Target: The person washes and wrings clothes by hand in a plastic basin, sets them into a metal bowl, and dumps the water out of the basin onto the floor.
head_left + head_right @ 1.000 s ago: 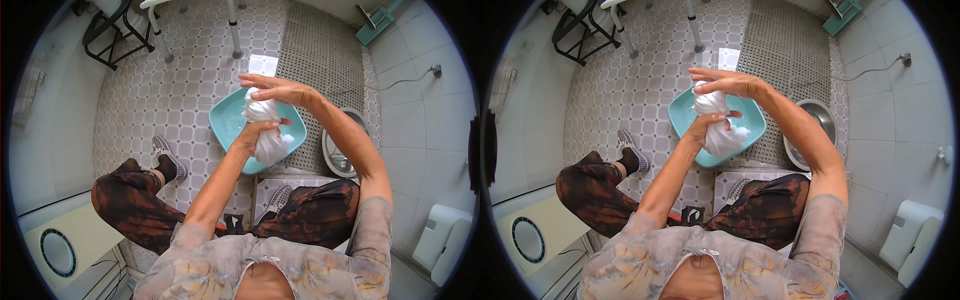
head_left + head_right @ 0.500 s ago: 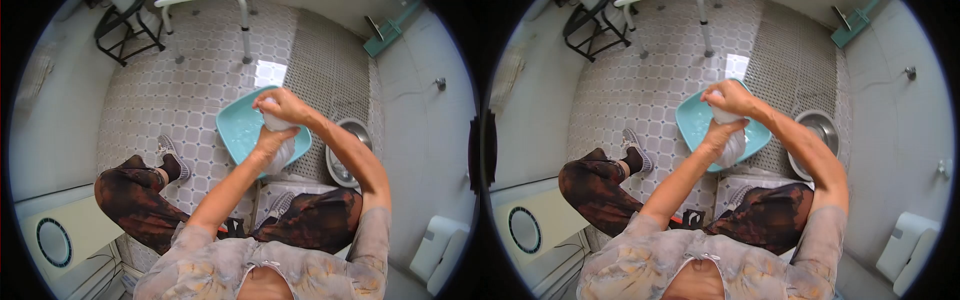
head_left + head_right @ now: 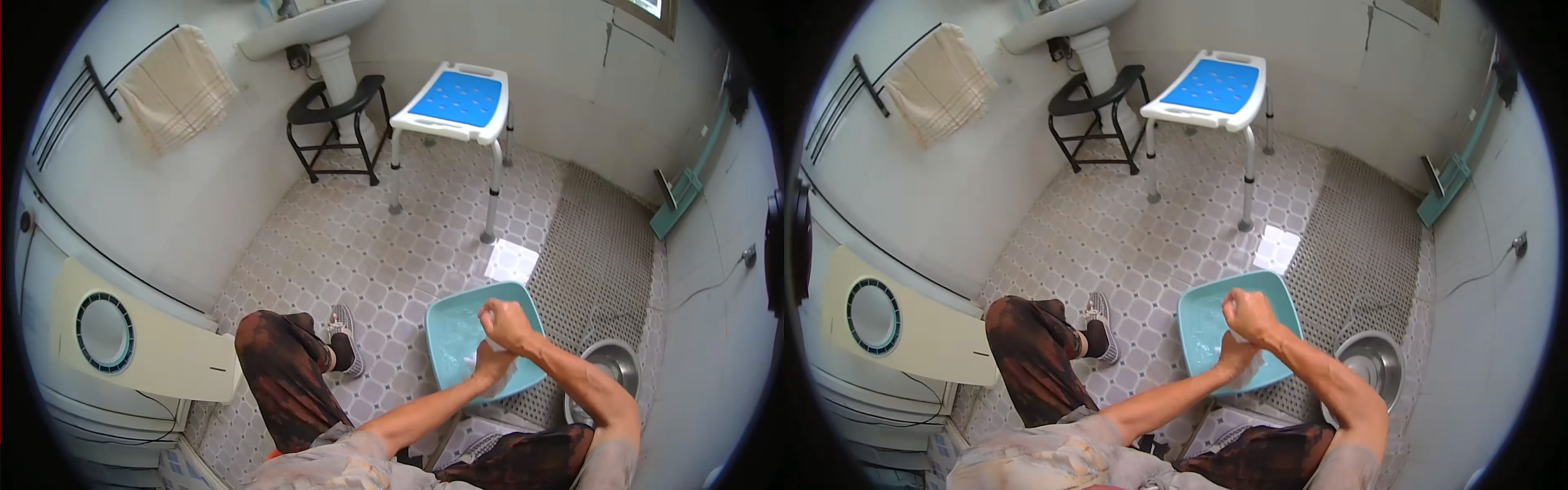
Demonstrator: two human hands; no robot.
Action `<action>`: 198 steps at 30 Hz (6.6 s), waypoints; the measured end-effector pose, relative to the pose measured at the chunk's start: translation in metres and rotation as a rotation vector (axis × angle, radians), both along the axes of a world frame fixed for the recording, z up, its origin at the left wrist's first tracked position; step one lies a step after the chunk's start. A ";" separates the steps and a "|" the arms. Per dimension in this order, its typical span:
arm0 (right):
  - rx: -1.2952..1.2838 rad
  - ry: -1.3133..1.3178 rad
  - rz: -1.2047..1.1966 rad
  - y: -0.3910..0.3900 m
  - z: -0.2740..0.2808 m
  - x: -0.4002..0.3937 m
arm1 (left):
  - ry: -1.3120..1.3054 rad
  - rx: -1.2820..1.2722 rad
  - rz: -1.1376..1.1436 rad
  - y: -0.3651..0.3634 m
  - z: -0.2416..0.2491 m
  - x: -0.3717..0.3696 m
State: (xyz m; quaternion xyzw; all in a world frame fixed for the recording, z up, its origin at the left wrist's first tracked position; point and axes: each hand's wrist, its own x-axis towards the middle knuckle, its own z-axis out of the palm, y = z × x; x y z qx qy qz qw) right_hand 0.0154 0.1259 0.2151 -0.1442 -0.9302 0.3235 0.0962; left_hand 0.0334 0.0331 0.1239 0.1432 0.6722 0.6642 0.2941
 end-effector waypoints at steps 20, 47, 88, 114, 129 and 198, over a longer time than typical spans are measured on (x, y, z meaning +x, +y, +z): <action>-1.894 -0.555 0.109 -0.010 -0.103 0.114 | -0.208 0.414 0.536 0.004 0.033 -0.047; -1.946 0.121 -0.233 -0.011 -0.228 0.065 | 0.487 -0.038 -0.931 -0.068 0.025 -0.033; -1.572 0.573 -0.275 0.000 -0.091 0.096 | -1.911 0.616 -0.484 -0.049 0.011 -0.012; -1.531 0.348 0.188 0.036 -0.053 0.080 | -1.601 0.530 -0.743 -0.046 0.029 -0.013; -1.111 -0.003 -0.108 0.002 -0.039 0.073 | -0.994 0.094 -0.900 -0.058 0.002 -0.025; -0.628 0.266 -0.364 -0.025 -0.034 0.096 | -0.916 0.434 0.329 -0.058 -0.040 -0.104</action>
